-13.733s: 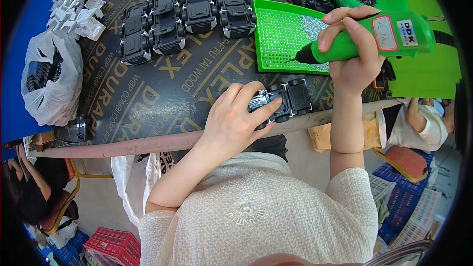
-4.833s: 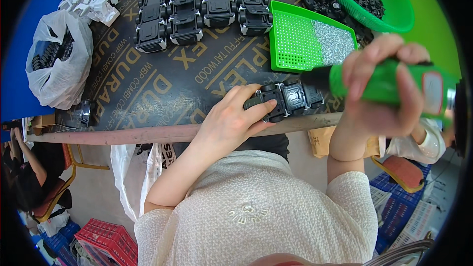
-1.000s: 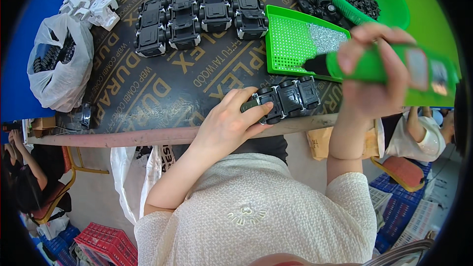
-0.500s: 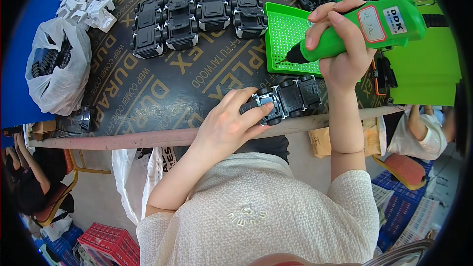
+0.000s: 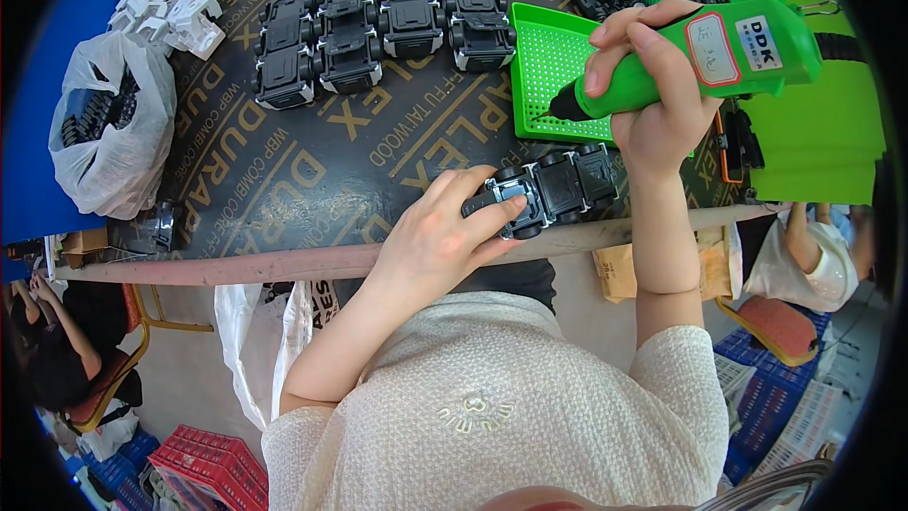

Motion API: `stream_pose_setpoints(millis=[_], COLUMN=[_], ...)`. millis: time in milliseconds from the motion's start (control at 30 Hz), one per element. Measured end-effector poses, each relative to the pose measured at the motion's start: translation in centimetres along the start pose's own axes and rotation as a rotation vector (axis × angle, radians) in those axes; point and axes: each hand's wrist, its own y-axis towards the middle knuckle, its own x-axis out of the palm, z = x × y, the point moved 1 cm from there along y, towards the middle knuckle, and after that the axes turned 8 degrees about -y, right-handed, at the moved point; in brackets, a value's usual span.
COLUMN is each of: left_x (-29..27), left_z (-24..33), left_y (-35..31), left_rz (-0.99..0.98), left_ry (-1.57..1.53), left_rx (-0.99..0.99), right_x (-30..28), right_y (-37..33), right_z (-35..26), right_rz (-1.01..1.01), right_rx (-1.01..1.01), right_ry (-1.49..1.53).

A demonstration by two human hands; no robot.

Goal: The person assembles toy car parts by hand, securing them with screws using an electric screwdriver.

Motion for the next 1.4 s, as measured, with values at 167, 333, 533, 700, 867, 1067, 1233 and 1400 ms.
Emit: stream_pose_setpoints(millis=[167,333,533,700,867,1067,1233,1400], left_x=[0.0,0.1,0.0,0.0,-0.1,-0.2,-0.2,-1.0], left_z=[-0.2,-0.2,-0.5,-0.2,-0.5,-0.4,-0.4,0.2], left_y=[-0.1,0.1,-0.3,0.0,-0.5,-0.4,-0.3,0.3], left_rz=[0.008,-0.041,-0.017,-0.032,-0.025,-0.044,-0.039,-0.085], left_ry=[0.007,0.014,0.036,0.027,0.048,0.021,0.042,0.026], left_rx=[-0.003,0.032,0.006,0.019,0.018,0.015,0.015,0.009], right_x=[0.2,-1.8,-0.2,0.6,2.2,2.3,2.0,-4.3], right_y=[0.2,-0.2,-2.4,-3.2,-3.6,-3.1,-2.8,-2.4], right_z=[-1.0,-5.4,-10.1,-10.5,-9.4,-9.0,-8.2,-10.1], right_rz=[-0.026,0.09,-0.212,-0.166,-0.201,-0.278,-0.343,-0.003], right_rx=[0.128,-0.002,0.146,0.296,0.341,0.401,0.24,0.057], right_ry=[0.029,0.059,0.326,0.191,0.203,0.16,0.256,0.407])
